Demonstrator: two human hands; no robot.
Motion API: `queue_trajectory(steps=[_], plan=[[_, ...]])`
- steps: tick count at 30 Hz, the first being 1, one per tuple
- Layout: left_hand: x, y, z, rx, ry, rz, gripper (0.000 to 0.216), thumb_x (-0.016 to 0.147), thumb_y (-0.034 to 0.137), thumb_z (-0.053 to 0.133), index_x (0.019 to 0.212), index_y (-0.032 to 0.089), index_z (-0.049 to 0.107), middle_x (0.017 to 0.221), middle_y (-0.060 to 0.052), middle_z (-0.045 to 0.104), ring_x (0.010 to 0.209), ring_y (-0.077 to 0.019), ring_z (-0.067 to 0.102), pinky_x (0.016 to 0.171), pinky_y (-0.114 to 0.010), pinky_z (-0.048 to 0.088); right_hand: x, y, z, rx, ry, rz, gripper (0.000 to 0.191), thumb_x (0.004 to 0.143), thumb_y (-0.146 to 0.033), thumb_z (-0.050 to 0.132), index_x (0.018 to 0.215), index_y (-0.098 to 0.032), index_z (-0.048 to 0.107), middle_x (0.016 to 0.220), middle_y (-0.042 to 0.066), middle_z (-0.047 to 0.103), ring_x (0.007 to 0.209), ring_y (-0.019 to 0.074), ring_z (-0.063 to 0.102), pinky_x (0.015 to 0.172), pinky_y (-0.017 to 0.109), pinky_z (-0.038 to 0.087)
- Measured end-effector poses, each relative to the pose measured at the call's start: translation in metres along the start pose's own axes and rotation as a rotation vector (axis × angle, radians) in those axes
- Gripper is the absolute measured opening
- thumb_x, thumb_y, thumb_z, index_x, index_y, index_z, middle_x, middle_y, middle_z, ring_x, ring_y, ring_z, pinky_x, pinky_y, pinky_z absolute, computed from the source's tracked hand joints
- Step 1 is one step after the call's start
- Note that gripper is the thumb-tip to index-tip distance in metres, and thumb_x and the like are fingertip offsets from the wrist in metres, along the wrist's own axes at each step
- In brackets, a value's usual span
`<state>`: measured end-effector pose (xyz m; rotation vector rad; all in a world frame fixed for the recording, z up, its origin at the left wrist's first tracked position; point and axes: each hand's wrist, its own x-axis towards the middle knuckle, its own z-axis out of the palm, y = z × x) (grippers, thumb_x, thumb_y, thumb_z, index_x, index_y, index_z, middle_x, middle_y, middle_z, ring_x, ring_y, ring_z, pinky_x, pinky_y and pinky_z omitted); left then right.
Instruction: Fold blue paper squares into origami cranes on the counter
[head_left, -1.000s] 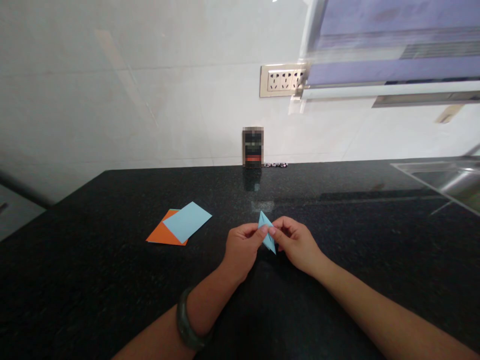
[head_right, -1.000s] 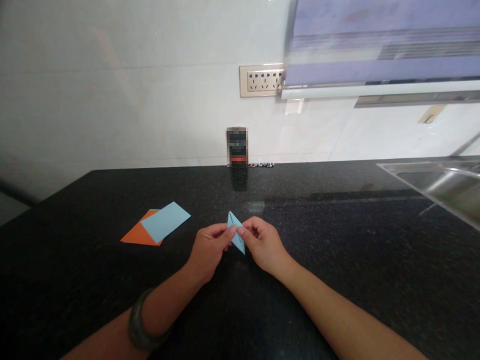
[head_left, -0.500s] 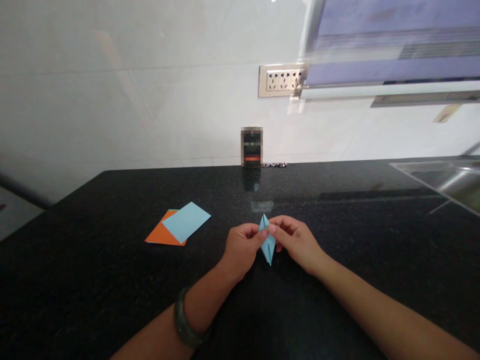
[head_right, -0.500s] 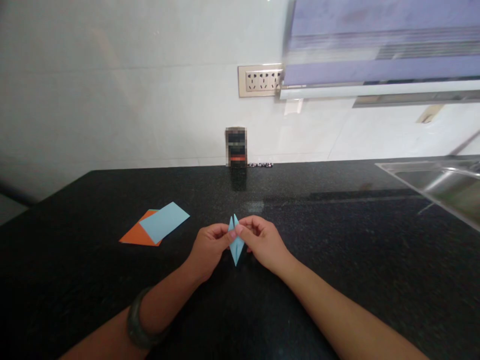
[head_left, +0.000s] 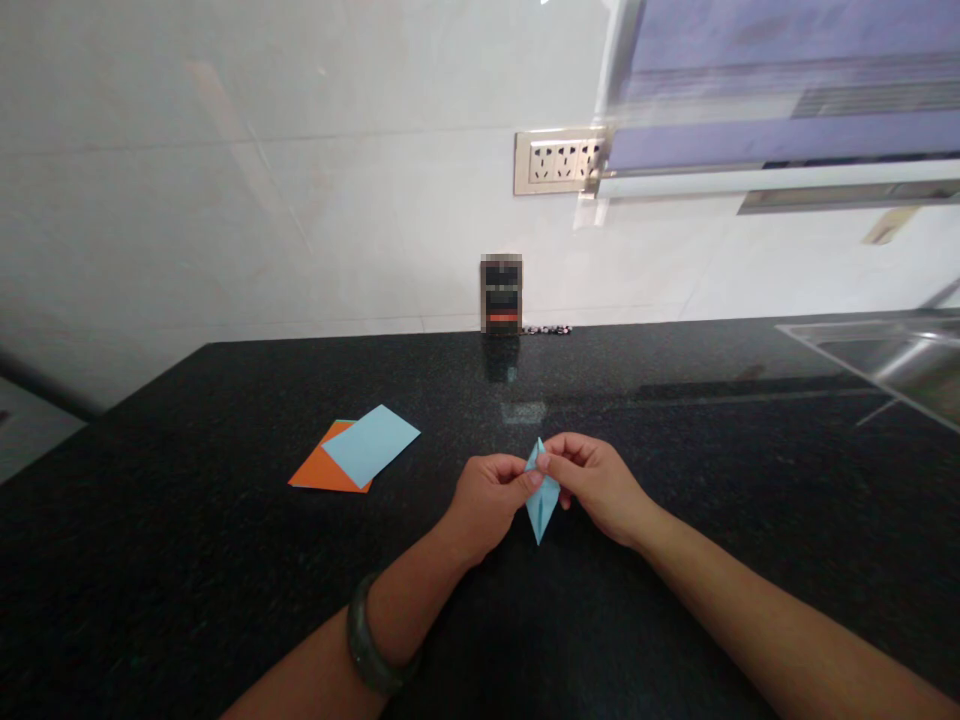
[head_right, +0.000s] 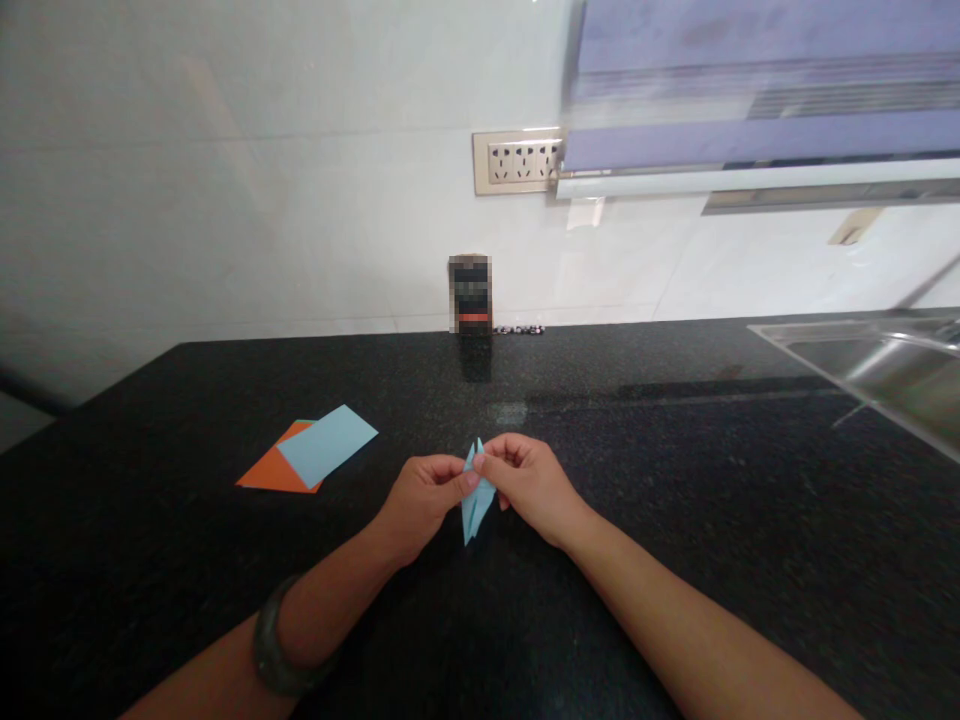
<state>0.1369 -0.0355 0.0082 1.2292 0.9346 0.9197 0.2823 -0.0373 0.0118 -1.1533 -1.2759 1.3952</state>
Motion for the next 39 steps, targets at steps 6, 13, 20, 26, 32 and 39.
queue_trajectory(steps=[6, 13, 20, 26, 32, 39], plan=[[0.000, 0.000, 0.002, 0.019, -0.007, -0.038, 0.020, 0.066, 0.031, 0.065, 0.060, 0.012, 0.063, 0.055, 0.000, 0.060, 0.050, -0.0091, 0.049, 0.051, -0.022, 0.036, -0.001, 0.000, 0.003, 0.003, 0.007, 0.015, 0.026, 0.066, -0.040, 0.066, 0.062, -0.015, 0.058, 0.049, -0.005, 0.049, 0.037, 0.0037, 0.035, 0.034, 0.017, 0.025], [-0.002, 0.001, 0.007, -0.110, -0.052, -0.177, 0.024, 0.062, 0.034, 0.069, 0.068, 0.011, 0.064, 0.062, -0.004, 0.065, 0.056, -0.0113, 0.056, 0.057, -0.024, 0.042, -0.002, -0.001, 0.006, 0.035, 0.160, -0.052, 0.026, 0.066, -0.038, 0.066, 0.056, -0.015, 0.058, 0.045, -0.004, 0.049, 0.037, 0.0057, 0.038, 0.037, 0.020, 0.028], [-0.003, 0.000, 0.007, -0.039, -0.032, -0.208, 0.017, 0.065, 0.027, 0.066, 0.069, 0.011, 0.062, 0.062, -0.004, 0.065, 0.053, -0.0092, 0.056, 0.054, -0.021, 0.043, 0.001, 0.001, 0.001, 0.019, 0.293, -0.159, 0.028, 0.068, -0.037, 0.065, 0.053, -0.016, 0.055, 0.044, -0.004, 0.046, 0.039, 0.0066, 0.035, 0.037, 0.021, 0.026], [-0.003, 0.000, 0.012, 0.001, -0.028, -0.151, 0.020, 0.075, 0.032, 0.055, 0.074, 0.012, 0.058, 0.059, -0.002, 0.061, 0.047, -0.0077, 0.053, 0.049, -0.020, 0.042, 0.001, 0.000, 0.000, -0.075, 0.359, -0.200, 0.030, 0.070, -0.038, 0.063, 0.052, -0.016, 0.053, 0.043, -0.004, 0.044, 0.040, 0.0075, 0.036, 0.039, 0.022, 0.027], [-0.004, 0.001, 0.013, 0.076, -0.006, -0.038, 0.025, 0.071, 0.038, 0.059, 0.068, 0.014, 0.053, 0.053, 0.003, 0.053, 0.037, -0.0052, 0.042, 0.038, -0.018, 0.032, -0.004, -0.001, 0.007, -0.150, 0.338, -0.203, 0.031, 0.072, -0.039, 0.060, 0.052, -0.017, 0.051, 0.043, -0.004, 0.044, 0.041, 0.0079, 0.038, 0.040, 0.021, 0.029], [-0.004, 0.006, 0.007, 0.163, 0.013, -0.003, 0.031, 0.077, 0.039, 0.048, 0.057, 0.016, 0.049, 0.040, 0.004, 0.045, 0.031, -0.0051, 0.036, 0.034, -0.018, 0.024, -0.002, 0.000, 0.007, -0.025, 0.142, -0.131, 0.031, 0.073, -0.043, 0.059, 0.059, -0.017, 0.051, 0.045, -0.006, 0.044, 0.037, 0.0057, 0.036, 0.036, 0.019, 0.027]])
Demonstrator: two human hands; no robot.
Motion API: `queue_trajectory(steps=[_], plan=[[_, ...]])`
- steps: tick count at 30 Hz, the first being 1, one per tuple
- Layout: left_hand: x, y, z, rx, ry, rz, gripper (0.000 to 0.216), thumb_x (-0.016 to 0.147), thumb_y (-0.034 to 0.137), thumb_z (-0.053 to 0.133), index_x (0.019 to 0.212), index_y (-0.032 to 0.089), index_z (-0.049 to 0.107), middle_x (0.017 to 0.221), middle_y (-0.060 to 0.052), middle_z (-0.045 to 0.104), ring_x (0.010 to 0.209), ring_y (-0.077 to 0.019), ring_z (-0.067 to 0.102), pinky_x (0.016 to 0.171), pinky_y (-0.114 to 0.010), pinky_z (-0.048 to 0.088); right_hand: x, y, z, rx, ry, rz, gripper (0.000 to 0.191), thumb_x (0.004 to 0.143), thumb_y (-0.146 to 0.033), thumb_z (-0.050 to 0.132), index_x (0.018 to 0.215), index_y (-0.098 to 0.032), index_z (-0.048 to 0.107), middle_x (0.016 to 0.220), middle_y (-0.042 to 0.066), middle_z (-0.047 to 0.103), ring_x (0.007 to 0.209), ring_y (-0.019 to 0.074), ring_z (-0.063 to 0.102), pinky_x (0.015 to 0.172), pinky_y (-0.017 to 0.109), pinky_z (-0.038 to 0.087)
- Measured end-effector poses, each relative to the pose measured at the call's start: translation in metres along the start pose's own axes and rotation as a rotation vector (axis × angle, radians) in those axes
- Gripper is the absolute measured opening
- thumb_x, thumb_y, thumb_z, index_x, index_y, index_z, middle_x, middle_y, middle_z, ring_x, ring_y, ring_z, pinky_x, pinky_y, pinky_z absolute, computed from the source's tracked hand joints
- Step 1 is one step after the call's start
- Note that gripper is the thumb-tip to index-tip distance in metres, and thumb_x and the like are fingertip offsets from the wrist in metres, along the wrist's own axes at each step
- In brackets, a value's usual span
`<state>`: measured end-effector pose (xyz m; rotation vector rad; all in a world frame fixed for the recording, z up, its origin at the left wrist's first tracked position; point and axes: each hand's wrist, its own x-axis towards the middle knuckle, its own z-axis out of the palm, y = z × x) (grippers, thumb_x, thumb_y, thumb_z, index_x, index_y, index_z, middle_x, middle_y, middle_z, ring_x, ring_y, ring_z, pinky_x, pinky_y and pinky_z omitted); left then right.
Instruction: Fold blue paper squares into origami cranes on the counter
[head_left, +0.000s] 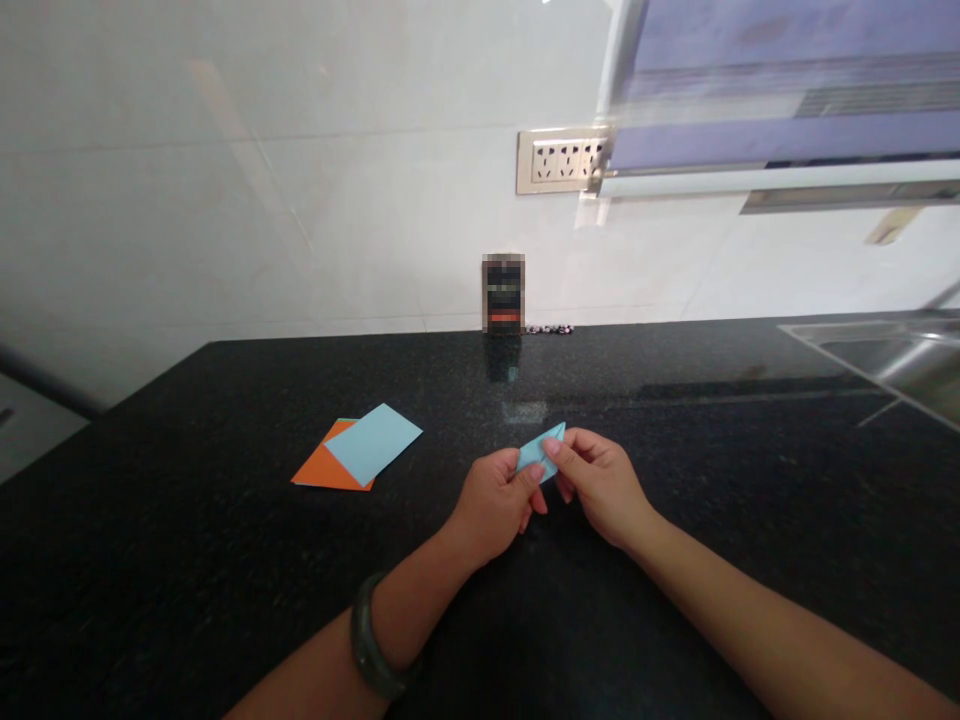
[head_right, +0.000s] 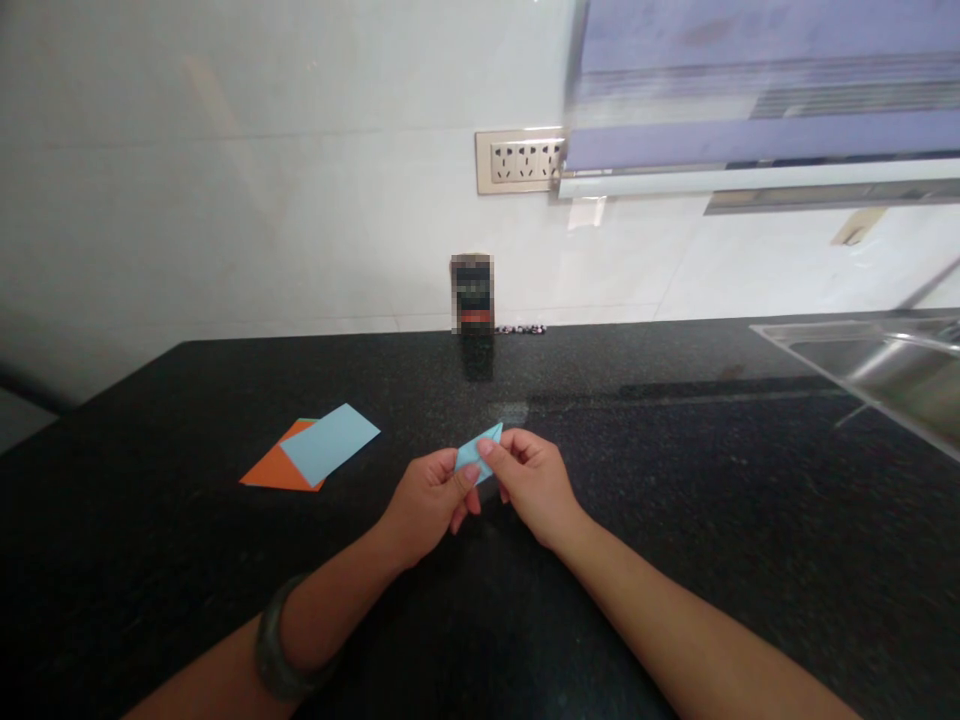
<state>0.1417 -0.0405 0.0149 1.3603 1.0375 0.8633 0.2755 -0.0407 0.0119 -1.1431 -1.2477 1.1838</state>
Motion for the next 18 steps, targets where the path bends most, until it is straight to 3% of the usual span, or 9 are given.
queue_trajectory(steps=[10, 14, 18], plan=[[-0.0016, 0.0039, -0.0040, 0.041, -0.135, -0.012, 0.037, 0.078, 0.042, 0.046, 0.053, 0.015, 0.051, 0.039, 0.003, 0.047, 0.031, -0.0051, 0.038, 0.034, -0.017, 0.027, -0.0011, -0.0044, -0.0012, -0.043, -0.033, -0.008, 0.031, 0.071, -0.044, 0.060, 0.061, -0.015, 0.056, 0.049, -0.003, 0.050, 0.038, 0.0055, 0.035, 0.036, 0.019, 0.026], [0.0010, -0.0020, -0.0013, -0.049, -0.048, 0.023, 0.029, 0.077, 0.041, 0.049, 0.067, 0.015, 0.054, 0.054, 0.000, 0.058, 0.043, -0.0087, 0.052, 0.043, -0.019, 0.040, -0.0044, -0.0087, 0.0005, -0.111, 0.038, -0.089, 0.031, 0.072, -0.041, 0.059, 0.055, -0.016, 0.056, 0.045, -0.004, 0.047, 0.040, 0.0061, 0.036, 0.038, 0.020, 0.028], [0.0015, -0.0024, -0.0032, -0.003, 0.034, 0.059, 0.030, 0.079, 0.040, 0.048, 0.062, 0.015, 0.052, 0.048, 0.003, 0.052, 0.035, -0.0058, 0.044, 0.037, -0.017, 0.032, -0.0049, -0.0085, 0.0020, -0.086, 0.036, -0.076, 0.029, 0.073, -0.041, 0.058, 0.058, -0.016, 0.055, 0.045, -0.004, 0.047, 0.039, 0.0067, 0.037, 0.038, 0.020, 0.029]])
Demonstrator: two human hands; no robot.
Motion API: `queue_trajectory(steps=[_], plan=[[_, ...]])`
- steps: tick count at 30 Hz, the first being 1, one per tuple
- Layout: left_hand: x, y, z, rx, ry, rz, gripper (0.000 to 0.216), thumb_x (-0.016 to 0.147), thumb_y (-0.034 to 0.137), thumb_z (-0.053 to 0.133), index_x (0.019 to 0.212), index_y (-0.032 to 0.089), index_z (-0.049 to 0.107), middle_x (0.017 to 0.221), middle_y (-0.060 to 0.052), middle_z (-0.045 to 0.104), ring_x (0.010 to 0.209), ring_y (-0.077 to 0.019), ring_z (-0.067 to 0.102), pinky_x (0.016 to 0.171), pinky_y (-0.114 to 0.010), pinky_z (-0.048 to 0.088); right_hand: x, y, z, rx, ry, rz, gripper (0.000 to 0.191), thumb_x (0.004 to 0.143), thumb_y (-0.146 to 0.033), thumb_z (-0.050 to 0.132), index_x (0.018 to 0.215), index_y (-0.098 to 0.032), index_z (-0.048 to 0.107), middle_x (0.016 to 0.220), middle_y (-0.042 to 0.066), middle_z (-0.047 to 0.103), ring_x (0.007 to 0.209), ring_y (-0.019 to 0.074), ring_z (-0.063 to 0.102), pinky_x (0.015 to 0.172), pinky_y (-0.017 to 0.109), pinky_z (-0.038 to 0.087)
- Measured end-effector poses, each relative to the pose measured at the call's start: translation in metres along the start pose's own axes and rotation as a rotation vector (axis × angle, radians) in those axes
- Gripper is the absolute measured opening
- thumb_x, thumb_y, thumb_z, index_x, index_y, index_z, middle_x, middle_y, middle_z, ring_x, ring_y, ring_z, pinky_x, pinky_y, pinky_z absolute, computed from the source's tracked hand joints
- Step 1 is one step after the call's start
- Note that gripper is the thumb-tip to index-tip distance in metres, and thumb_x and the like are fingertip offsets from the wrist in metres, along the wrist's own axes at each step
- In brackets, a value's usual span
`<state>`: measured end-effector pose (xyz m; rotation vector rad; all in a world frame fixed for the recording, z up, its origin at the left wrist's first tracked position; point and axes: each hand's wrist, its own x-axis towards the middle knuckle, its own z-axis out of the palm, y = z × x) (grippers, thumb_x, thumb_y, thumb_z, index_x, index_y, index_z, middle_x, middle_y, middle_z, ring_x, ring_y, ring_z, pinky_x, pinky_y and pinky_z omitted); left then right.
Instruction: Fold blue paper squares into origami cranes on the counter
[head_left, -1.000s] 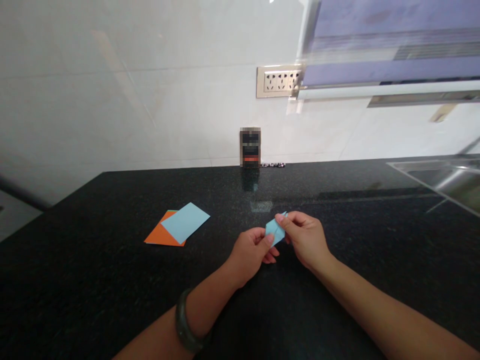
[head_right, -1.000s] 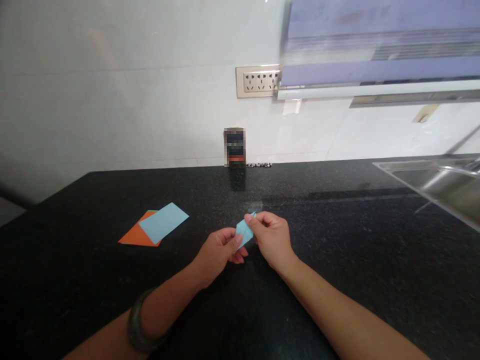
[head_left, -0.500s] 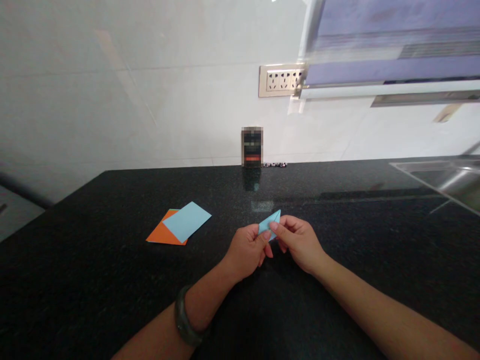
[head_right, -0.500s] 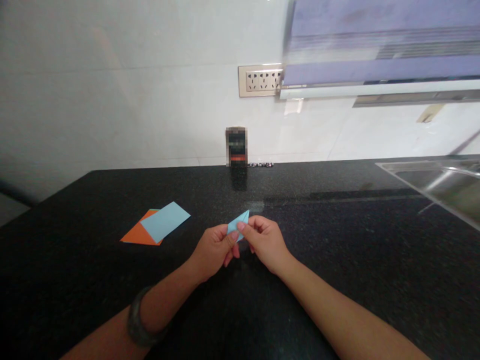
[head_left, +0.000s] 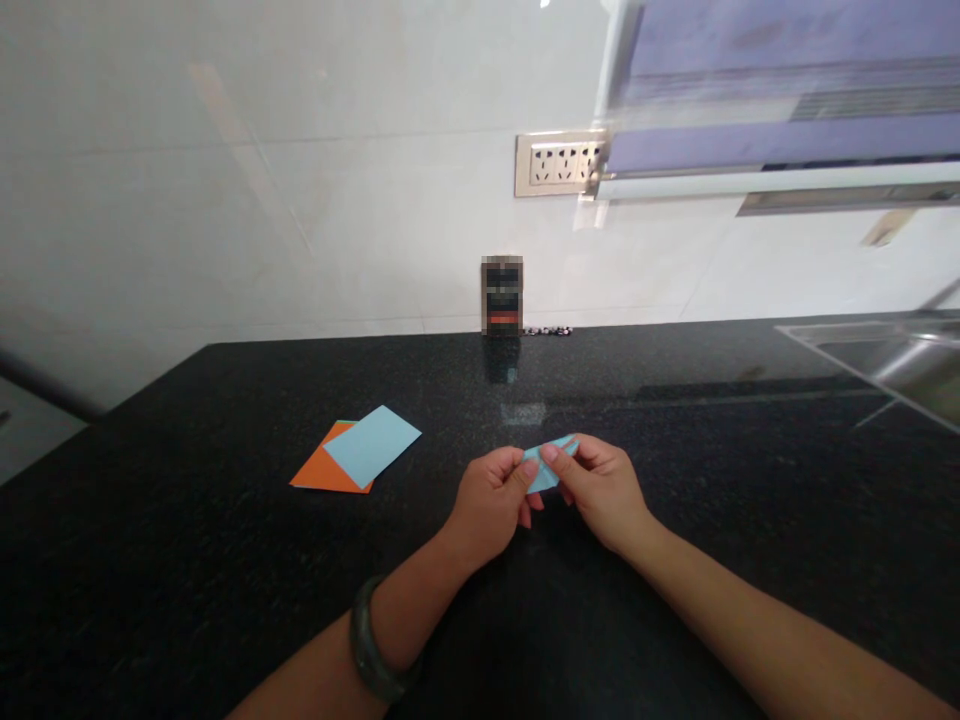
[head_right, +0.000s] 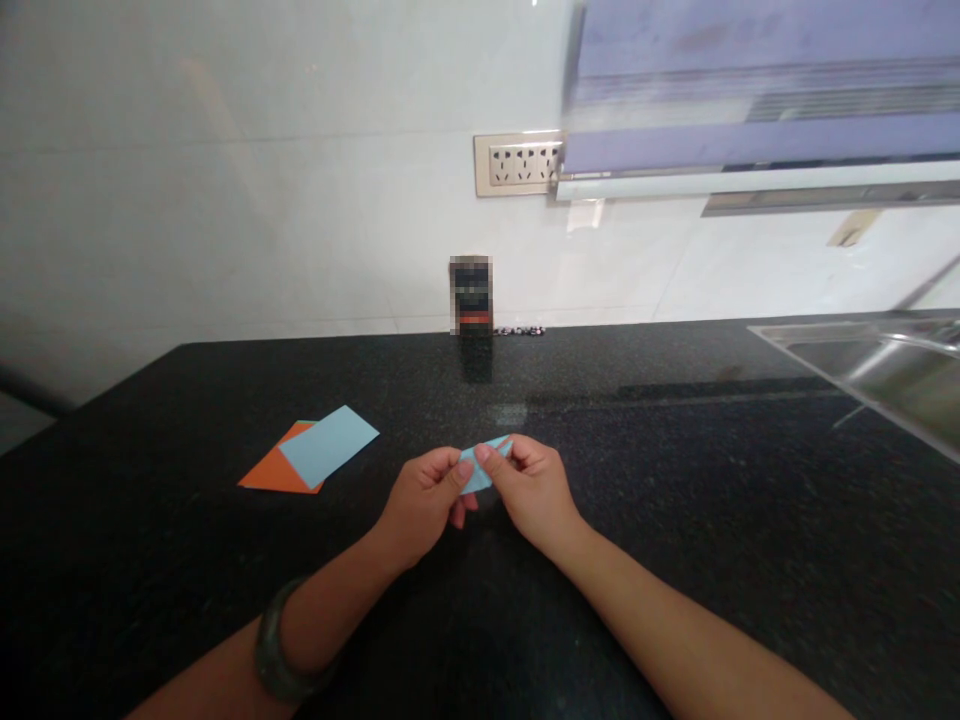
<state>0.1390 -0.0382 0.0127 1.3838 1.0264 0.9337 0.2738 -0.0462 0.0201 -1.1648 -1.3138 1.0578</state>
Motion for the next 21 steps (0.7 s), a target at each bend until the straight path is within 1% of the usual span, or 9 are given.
queue_trajectory(steps=[3, 7, 9, 12, 14, 16, 19, 21], plan=[[-0.001, 0.002, -0.005, 0.061, -0.030, 0.009, 0.033, 0.079, 0.040, 0.047, 0.057, 0.016, 0.052, 0.042, 0.005, 0.047, 0.032, -0.0044, 0.036, 0.034, -0.018, 0.025, 0.001, 0.001, 0.000, 0.043, -0.024, 0.033, 0.027, 0.072, -0.043, 0.059, 0.064, -0.017, 0.056, 0.046, -0.005, 0.048, 0.038, 0.0068, 0.038, 0.037, 0.020, 0.029], [-0.001, 0.004, -0.009, 0.121, -0.048, -0.011, 0.036, 0.081, 0.043, 0.044, 0.059, 0.016, 0.054, 0.039, 0.005, 0.046, 0.030, -0.0048, 0.034, 0.036, -0.019, 0.025, 0.000, 0.002, -0.002, 0.013, 0.003, 0.018, 0.034, 0.073, -0.044, 0.059, 0.053, -0.017, 0.053, 0.041, -0.004, 0.045, 0.036, 0.0064, 0.036, 0.036, 0.020, 0.027], [0.000, 0.005, -0.009, 0.102, -0.031, -0.033, 0.036, 0.081, 0.045, 0.042, 0.065, 0.016, 0.057, 0.038, 0.005, 0.046, 0.030, -0.0056, 0.035, 0.036, -0.019, 0.025, 0.000, 0.003, -0.003, 0.037, 0.047, 0.010, 0.034, 0.073, -0.043, 0.059, 0.053, -0.016, 0.055, 0.042, -0.003, 0.046, 0.036, 0.0067, 0.037, 0.036, 0.021, 0.027], [0.002, 0.005, -0.008, 0.038, -0.015, -0.054, 0.029, 0.077, 0.043, 0.049, 0.073, 0.016, 0.057, 0.043, 0.005, 0.051, 0.031, -0.0061, 0.038, 0.035, -0.019, 0.027, 0.002, 0.008, -0.003, 0.108, 0.138, 0.014, 0.032, 0.073, -0.043, 0.059, 0.057, -0.016, 0.058, 0.043, -0.003, 0.046, 0.037, 0.0070, 0.037, 0.035, 0.021, 0.027], [0.002, 0.005, -0.007, 0.026, -0.026, -0.061, 0.024, 0.075, 0.038, 0.052, 0.071, 0.015, 0.056, 0.049, 0.003, 0.055, 0.034, -0.0060, 0.042, 0.036, -0.018, 0.029, 0.003, 0.012, -0.003, 0.147, 0.194, 0.017, 0.032, 0.073, -0.043, 0.060, 0.058, -0.015, 0.058, 0.041, -0.004, 0.044, 0.036, 0.0067, 0.035, 0.035, 0.021, 0.026], [0.003, 0.004, -0.007, 0.032, -0.028, -0.061, 0.023, 0.076, 0.035, 0.050, 0.068, 0.014, 0.056, 0.052, 0.002, 0.057, 0.036, -0.0062, 0.046, 0.038, -0.018, 0.032, 0.006, 0.014, -0.005, 0.164, 0.226, 0.017, 0.030, 0.073, -0.042, 0.061, 0.060, -0.015, 0.059, 0.039, -0.005, 0.042, 0.035, 0.0063, 0.034, 0.034, 0.020, 0.026], [0.004, 0.003, -0.010, 0.032, 0.018, -0.042, 0.024, 0.078, 0.035, 0.048, 0.067, 0.014, 0.056, 0.049, 0.003, 0.055, 0.036, -0.0067, 0.046, 0.038, -0.018, 0.033, 0.011, 0.017, -0.007, 0.201, 0.230, 0.017, 0.025, 0.070, -0.038, 0.065, 0.065, -0.014, 0.061, 0.042, -0.005, 0.045, 0.036, 0.0057, 0.036, 0.034, 0.019, 0.027], [0.005, 0.002, -0.011, -0.001, 0.098, -0.032, 0.026, 0.077, 0.036, 0.050, 0.065, 0.014, 0.056, 0.047, 0.003, 0.053, 0.037, -0.0067, 0.046, 0.039, -0.018, 0.034, 0.013, 0.017, -0.009, 0.243, 0.221, 0.010, 0.022, 0.068, -0.035, 0.067, 0.065, -0.015, 0.059, 0.044, -0.006, 0.046, 0.036, 0.0048, 0.037, 0.034, 0.018, 0.027]])
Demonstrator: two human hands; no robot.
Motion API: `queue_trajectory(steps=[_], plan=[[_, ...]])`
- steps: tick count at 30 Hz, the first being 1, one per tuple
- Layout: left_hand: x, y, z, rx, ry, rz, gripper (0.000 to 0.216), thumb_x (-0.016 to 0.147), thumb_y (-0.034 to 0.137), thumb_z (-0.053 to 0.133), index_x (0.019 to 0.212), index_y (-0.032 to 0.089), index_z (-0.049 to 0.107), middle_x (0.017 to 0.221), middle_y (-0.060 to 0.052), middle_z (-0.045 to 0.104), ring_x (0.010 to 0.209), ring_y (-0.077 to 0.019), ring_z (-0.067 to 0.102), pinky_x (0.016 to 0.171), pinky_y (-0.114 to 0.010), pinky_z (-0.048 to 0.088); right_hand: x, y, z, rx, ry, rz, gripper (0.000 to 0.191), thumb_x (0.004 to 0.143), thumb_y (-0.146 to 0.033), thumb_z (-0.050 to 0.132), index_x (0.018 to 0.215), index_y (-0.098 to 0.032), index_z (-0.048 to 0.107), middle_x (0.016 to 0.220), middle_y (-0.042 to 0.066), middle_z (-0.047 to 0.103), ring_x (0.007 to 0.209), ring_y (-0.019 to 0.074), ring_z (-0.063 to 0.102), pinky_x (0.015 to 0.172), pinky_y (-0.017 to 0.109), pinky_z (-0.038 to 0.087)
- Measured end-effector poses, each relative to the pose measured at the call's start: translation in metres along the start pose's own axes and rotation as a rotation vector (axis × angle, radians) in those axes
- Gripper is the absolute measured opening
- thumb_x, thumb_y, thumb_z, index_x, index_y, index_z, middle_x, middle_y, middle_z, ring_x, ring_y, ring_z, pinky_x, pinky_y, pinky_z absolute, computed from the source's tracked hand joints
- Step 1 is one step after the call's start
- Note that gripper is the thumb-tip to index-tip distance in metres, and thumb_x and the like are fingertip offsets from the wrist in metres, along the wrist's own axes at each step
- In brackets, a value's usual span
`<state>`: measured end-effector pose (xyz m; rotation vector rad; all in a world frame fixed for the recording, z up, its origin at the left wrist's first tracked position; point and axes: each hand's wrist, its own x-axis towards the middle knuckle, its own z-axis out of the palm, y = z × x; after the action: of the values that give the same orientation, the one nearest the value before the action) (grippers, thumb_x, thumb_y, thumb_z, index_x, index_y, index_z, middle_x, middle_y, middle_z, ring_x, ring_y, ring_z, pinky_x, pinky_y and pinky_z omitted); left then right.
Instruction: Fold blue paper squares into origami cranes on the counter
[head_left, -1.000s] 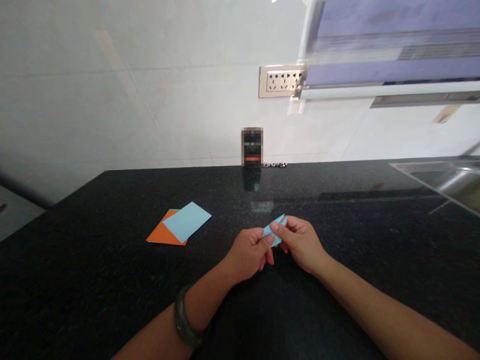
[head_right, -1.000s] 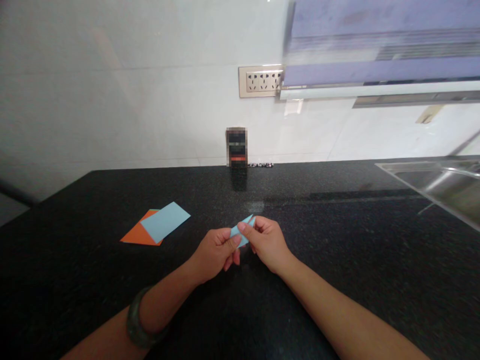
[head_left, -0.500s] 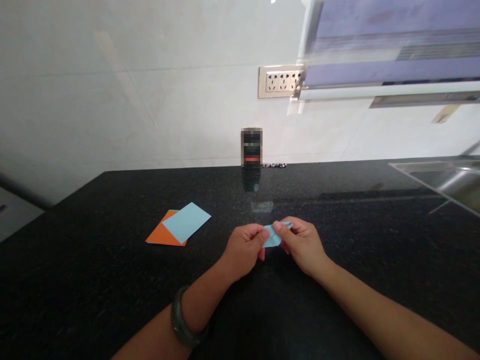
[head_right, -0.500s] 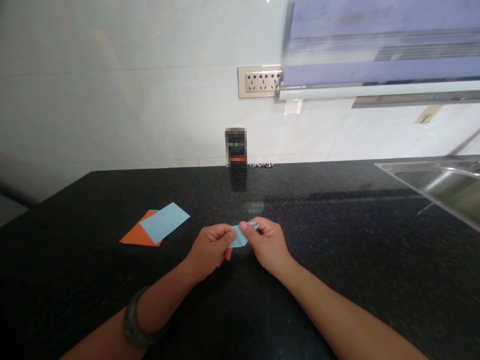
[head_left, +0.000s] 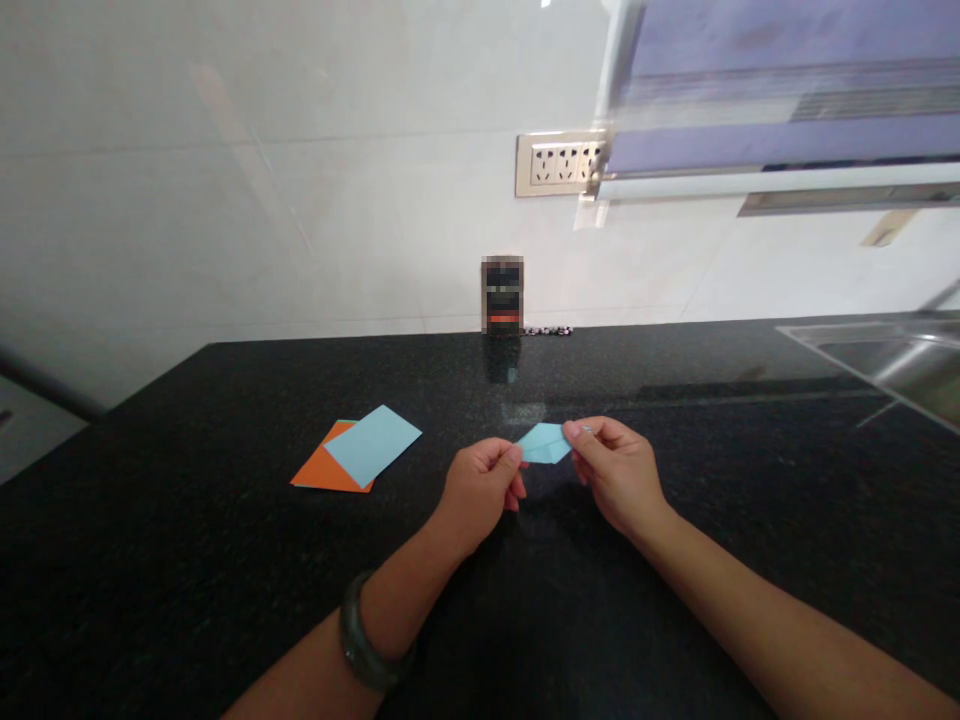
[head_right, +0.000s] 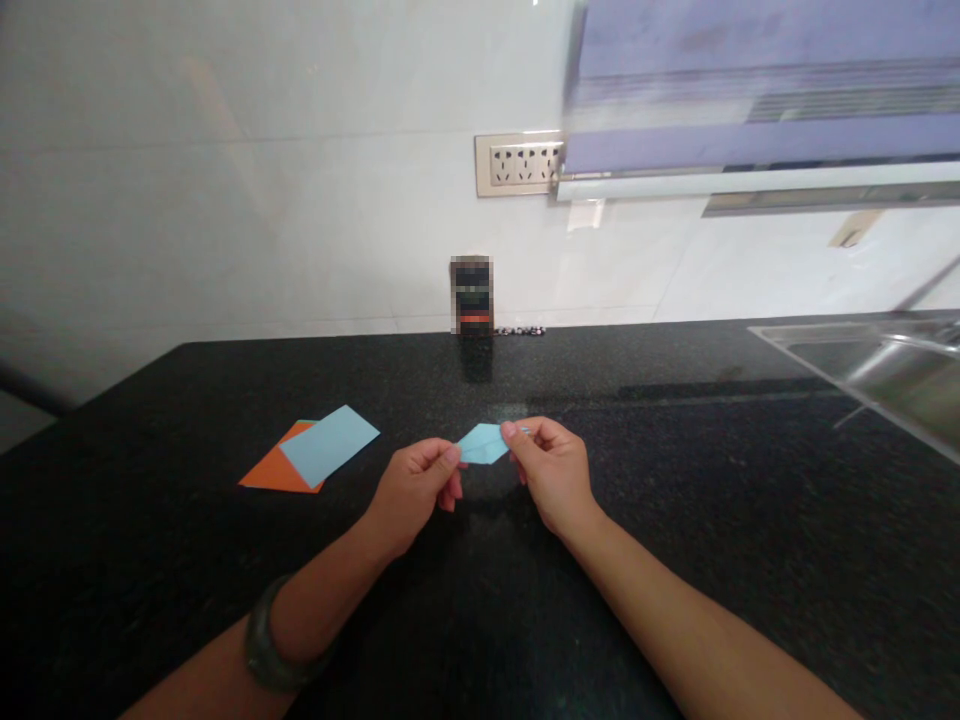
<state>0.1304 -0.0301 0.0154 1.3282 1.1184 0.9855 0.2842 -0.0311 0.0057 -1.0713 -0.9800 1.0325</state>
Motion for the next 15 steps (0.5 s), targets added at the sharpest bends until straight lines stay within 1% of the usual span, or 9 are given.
queue_trajectory(steps=[2, 4, 6, 8, 11, 13, 15], plan=[[0.0011, -0.0004, -0.0001, -0.105, 0.094, -0.007, 0.026, 0.075, 0.036, 0.054, 0.063, 0.013, 0.055, 0.049, 0.002, 0.055, 0.040, -0.0064, 0.047, 0.041, -0.018, 0.036, 0.0008, -0.0008, 0.0000, 0.037, -0.015, 0.005, 0.022, 0.067, -0.033, 0.068, 0.063, -0.015, 0.057, 0.045, -0.006, 0.046, 0.035, 0.0041, 0.036, 0.033, 0.017, 0.027], [0.0015, -0.0004, 0.0011, -0.280, 0.136, -0.026, 0.023, 0.072, 0.035, 0.060, 0.069, 0.013, 0.056, 0.055, 0.001, 0.058, 0.045, -0.0066, 0.051, 0.045, -0.018, 0.041, -0.0004, -0.0020, 0.0013, 0.058, -0.052, 0.025, 0.021, 0.067, -0.032, 0.068, 0.065, -0.015, 0.056, 0.046, -0.006, 0.048, 0.034, 0.0041, 0.037, 0.033, 0.017, 0.028], [0.0012, -0.0001, 0.0029, -0.453, 0.105, -0.057, 0.026, 0.068, 0.032, 0.065, 0.082, 0.013, 0.057, 0.061, 0.001, 0.061, 0.049, -0.0073, 0.055, 0.050, -0.020, 0.044, -0.0028, -0.0031, 0.0033, 0.057, -0.099, 0.051, 0.020, 0.068, -0.032, 0.067, 0.068, -0.015, 0.055, 0.049, -0.005, 0.053, 0.034, 0.0046, 0.041, 0.035, 0.018, 0.030], [0.0005, 0.0000, 0.0046, -0.551, 0.050, -0.089, 0.036, 0.063, 0.027, 0.070, 0.093, 0.014, 0.056, 0.066, 0.001, 0.063, 0.051, -0.0077, 0.057, 0.052, -0.020, 0.046, -0.0054, -0.0038, 0.0050, 0.032, -0.145, 0.081, 0.020, 0.069, -0.032, 0.065, 0.069, -0.015, 0.055, 0.051, -0.004, 0.056, 0.035, 0.0053, 0.044, 0.036, 0.018, 0.032], [0.0002, -0.0008, 0.0060, -0.583, 0.035, -0.093, 0.042, 0.060, 0.019, 0.073, 0.097, 0.014, 0.054, 0.069, 0.001, 0.064, 0.049, -0.0062, 0.056, 0.051, -0.018, 0.046, -0.0074, -0.0047, 0.0055, -0.040, -0.175, 0.110, 0.020, 0.070, -0.032, 0.063, 0.067, -0.015, 0.053, 0.051, -0.003, 0.056, 0.037, 0.0059, 0.045, 0.038, 0.018, 0.033], [0.0004, -0.0015, 0.0062, -0.551, 0.062, -0.071, 0.041, 0.061, 0.018, 0.072, 0.097, 0.014, 0.052, 0.063, 0.003, 0.063, 0.046, -0.0054, 0.055, 0.049, -0.017, 0.044, -0.0075, -0.0055, 0.0046, -0.092, -0.183, 0.102, 0.019, 0.071, -0.032, 0.061, 0.065, -0.016, 0.053, 0.050, -0.004, 0.054, 0.039, 0.0062, 0.045, 0.040, 0.019, 0.034], [0.0005, -0.0020, 0.0065, -0.472, 0.075, -0.048, 0.040, 0.061, 0.018, 0.071, 0.094, 0.014, 0.050, 0.054, 0.005, 0.060, 0.044, -0.0058, 0.054, 0.046, -0.016, 0.043, -0.0074, -0.0070, 0.0036, -0.137, -0.196, 0.079, 0.017, 0.071, -0.032, 0.060, 0.068, -0.016, 0.055, 0.051, -0.004, 0.052, 0.042, 0.0068, 0.044, 0.041, 0.019, 0.035]])
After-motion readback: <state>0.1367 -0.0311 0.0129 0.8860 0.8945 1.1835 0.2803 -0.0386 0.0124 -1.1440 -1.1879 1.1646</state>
